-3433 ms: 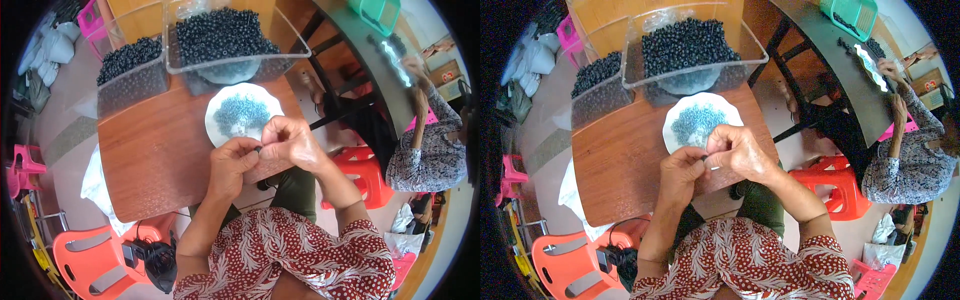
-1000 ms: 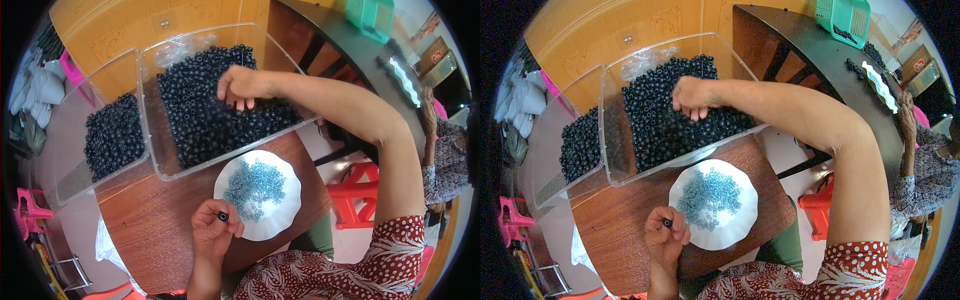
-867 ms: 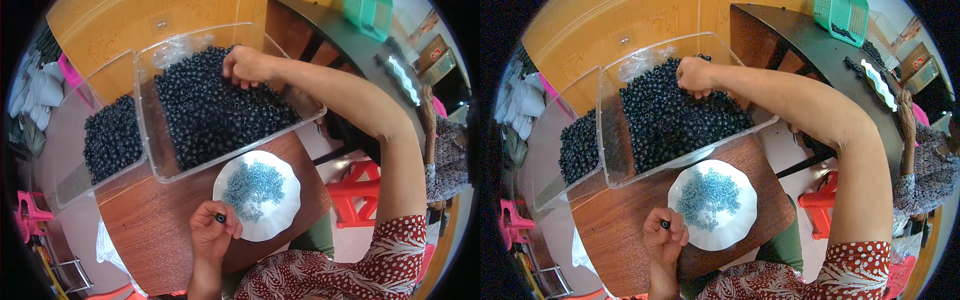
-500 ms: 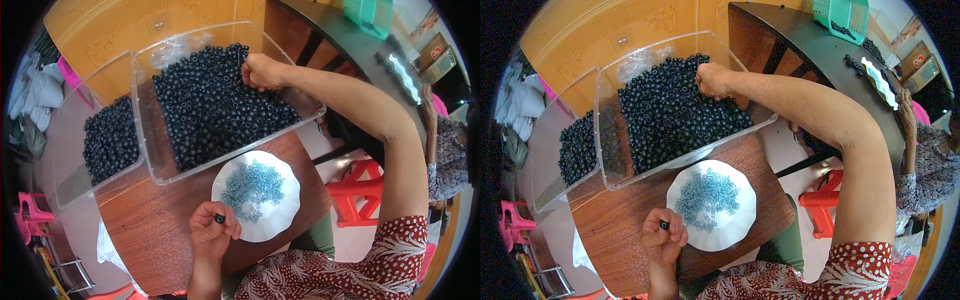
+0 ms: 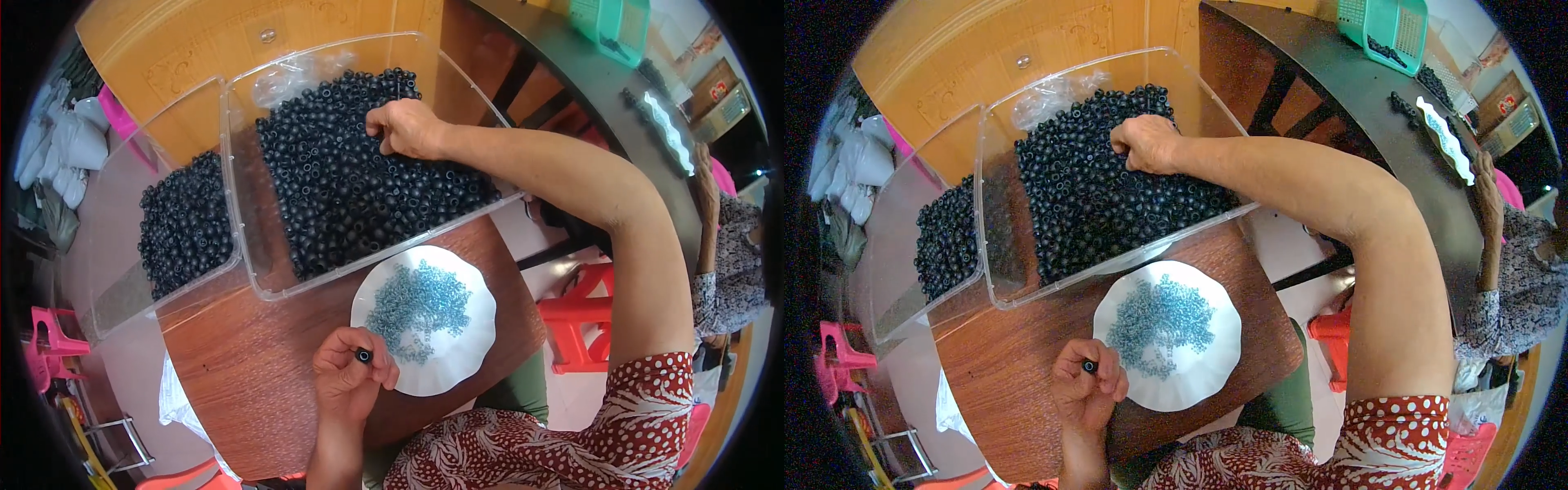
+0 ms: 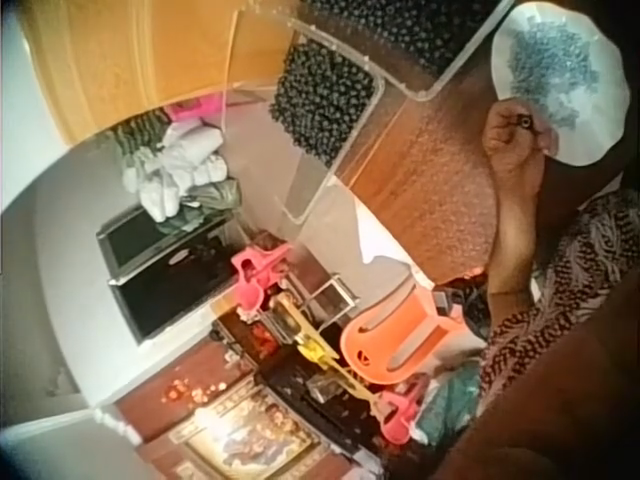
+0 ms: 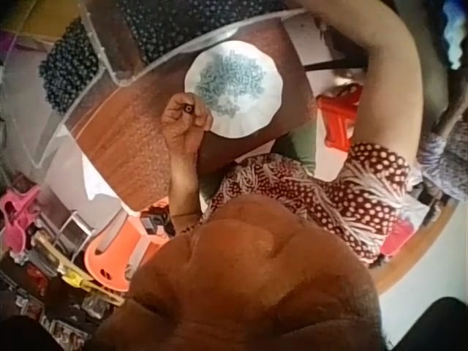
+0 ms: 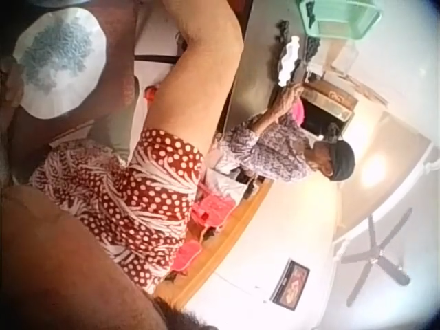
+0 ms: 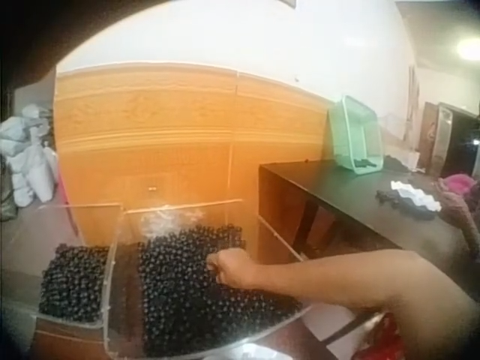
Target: Picking small black items individually from a large bin and placing them on a white plate.
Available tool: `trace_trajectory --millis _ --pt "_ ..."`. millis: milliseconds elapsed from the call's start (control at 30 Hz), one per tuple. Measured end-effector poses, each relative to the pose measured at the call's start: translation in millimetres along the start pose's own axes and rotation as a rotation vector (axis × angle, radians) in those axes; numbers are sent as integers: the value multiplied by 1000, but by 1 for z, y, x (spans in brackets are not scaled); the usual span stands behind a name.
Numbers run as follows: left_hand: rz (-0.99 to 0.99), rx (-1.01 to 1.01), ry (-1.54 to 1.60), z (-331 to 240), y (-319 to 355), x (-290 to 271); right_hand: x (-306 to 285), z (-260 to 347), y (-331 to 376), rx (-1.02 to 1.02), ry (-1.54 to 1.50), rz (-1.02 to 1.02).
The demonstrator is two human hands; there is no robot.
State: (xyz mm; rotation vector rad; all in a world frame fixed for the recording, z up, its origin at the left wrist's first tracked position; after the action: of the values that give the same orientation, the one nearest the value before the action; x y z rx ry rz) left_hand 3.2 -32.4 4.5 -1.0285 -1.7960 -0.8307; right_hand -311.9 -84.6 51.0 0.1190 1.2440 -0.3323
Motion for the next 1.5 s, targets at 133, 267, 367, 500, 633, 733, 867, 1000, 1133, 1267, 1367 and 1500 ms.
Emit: trace_trajectory --millis 133,267,367,500,633,733,867,1000,1133,1267,1367,1500 --pt "32 -6 3 1 1 -3 7 6 1 -193 144 -99" --pt "11 -21 -25 1 1 -3 11 4 -6 -213 232 -9" --pt "9 -16 -31 1 2 -3 9 9 -6 -211 210 31" --pt "-3 -26 -38 0 1 -2 6 8 2 -204 99 27" --pt "8 -12 -29 0 0 -3 -21 16 14 -152 -217 91" --pt "16 -2 -44 -1 0 -3 -38 25 31 154 -588 281" --pt "28 17 -58 -1 2 3 -54 34 56 202 -669 280" --pt "43 16 -37 1 0 -6 -53 34 67 240 -649 260" --pt "45 30 -55 2 3 -5 -65 47 82 221 -787 202" --pt "33 72 -89 1 4 0 -82 74 98 171 -917 111" --pt "41 89 -95 -1 4 0 -85 98 120 140 -1043 65" --pt "56 97 -116 -3 5 1 -76 121 152 96 -1137 90"
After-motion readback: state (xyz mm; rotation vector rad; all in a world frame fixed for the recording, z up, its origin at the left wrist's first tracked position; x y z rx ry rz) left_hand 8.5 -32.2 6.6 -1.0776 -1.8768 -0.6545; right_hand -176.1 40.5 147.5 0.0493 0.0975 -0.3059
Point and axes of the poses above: each hand's wrist, its own y-axis away from the middle knuckle, its own x-axis out of the palm, z = x × y, the point moved 2 cm from there along -y, towards the middle knuckle, and after that the axes turned 4 degrees about -z, right-handed, at the moved point
